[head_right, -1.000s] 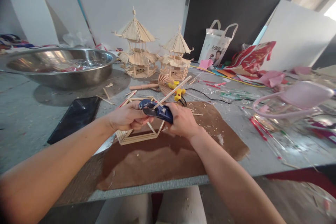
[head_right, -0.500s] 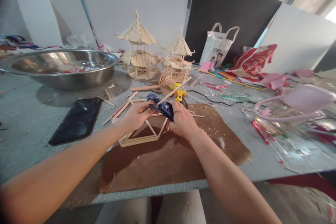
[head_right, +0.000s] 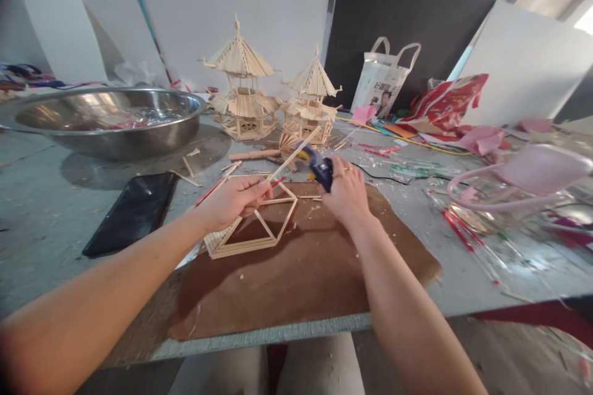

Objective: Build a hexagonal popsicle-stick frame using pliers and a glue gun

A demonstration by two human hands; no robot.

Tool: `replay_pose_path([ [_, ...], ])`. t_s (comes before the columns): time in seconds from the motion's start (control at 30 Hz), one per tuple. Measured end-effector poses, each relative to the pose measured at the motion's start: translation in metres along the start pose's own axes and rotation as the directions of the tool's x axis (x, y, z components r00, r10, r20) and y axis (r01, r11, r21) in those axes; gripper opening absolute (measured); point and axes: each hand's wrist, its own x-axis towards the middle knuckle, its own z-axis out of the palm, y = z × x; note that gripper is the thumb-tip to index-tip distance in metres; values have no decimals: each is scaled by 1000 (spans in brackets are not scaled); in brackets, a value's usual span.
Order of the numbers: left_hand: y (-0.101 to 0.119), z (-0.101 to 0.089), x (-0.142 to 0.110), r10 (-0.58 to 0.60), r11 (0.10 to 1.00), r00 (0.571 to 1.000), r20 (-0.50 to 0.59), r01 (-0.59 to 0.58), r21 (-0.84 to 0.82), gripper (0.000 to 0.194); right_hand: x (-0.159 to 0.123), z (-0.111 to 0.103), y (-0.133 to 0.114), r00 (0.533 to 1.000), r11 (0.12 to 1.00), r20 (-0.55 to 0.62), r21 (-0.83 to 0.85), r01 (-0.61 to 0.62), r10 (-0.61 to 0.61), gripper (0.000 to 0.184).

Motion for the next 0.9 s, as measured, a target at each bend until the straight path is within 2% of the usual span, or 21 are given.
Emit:
replay_pose_path([
  [0.03, 1, 1, 0, 20, 992, 999, -41, -14, 127, 28, 2, 1, 7, 994, 993, 8, -45, -110, 111, 58],
  [0.1, 1, 2, 1, 73, 930, 994, -84, -38, 367, 27, 5, 4, 22, 951, 946, 59, -145, -291, 302, 60],
  [0.2, -3, 3, 2, 129, 801, 988, -90, -50, 597, 27, 6, 10, 41, 863, 856, 139, -273, -438, 486, 64],
  [0.33, -10, 2, 3, 118, 633, 988, -96, -1, 775, 31, 5, 20, 53, 787, 788, 176, -334, -518, 592, 69],
  [0.4, -11, 2, 2, 108, 550, 989, -104, 28, 834, 34, 4, 23, 54, 773, 783, 199, -336, -524, 603, 70],
  [0.47, -11, 3, 1, 96, 469, 989, -111, 54, 882, 37, 5, 21, 52, 786, 795, 186, -308, -523, 589, 67],
  [0.53, -10, 4, 0, 90, 394, 989, -114, 69, 916, 38, 7, 15, 48, 834, 817, 51, -239, -524, 550, 57],
  [0.6, -9, 4, 0, 96, 332, 989, -111, 74, 941, 39, 7, 5, 39, 867, 859, -177, -148, -491, 465, 47],
  [0.63, -9, 5, 0, 101, 305, 989, -109, 74, 949, 39, 7, 0, 33, 874, 890, -277, -111, -443, 400, 44],
  [0.67, -9, 5, 0, 103, 284, 989, -105, 72, 956, 39, 5, -4, 25, 895, 933, -325, -86, -351, 306, 42],
  [0.73, -9, 6, 0, 93, 253, 991, -96, 70, 965, 39, 1, -8, 7, 947, 994, -314, -64, -94, 69, 38],
  [0.8, -9, 8, 0, 81, 236, 992, -97, 75, 969, 37, -4, -6, -13, 965, 988, -216, -22, 151, -153, 34],
  [0.83, -8, 8, -1, 78, 232, 992, -98, 78, 970, 35, -6, -2, -21, 957, 966, -140, 10, 259, -255, 32],
  [0.9, -8, 10, -1, 81, 232, 993, -90, 69, 970, 31, -9, 7, -34, 918, 915, 7, 73, 396, -398, 30],
])
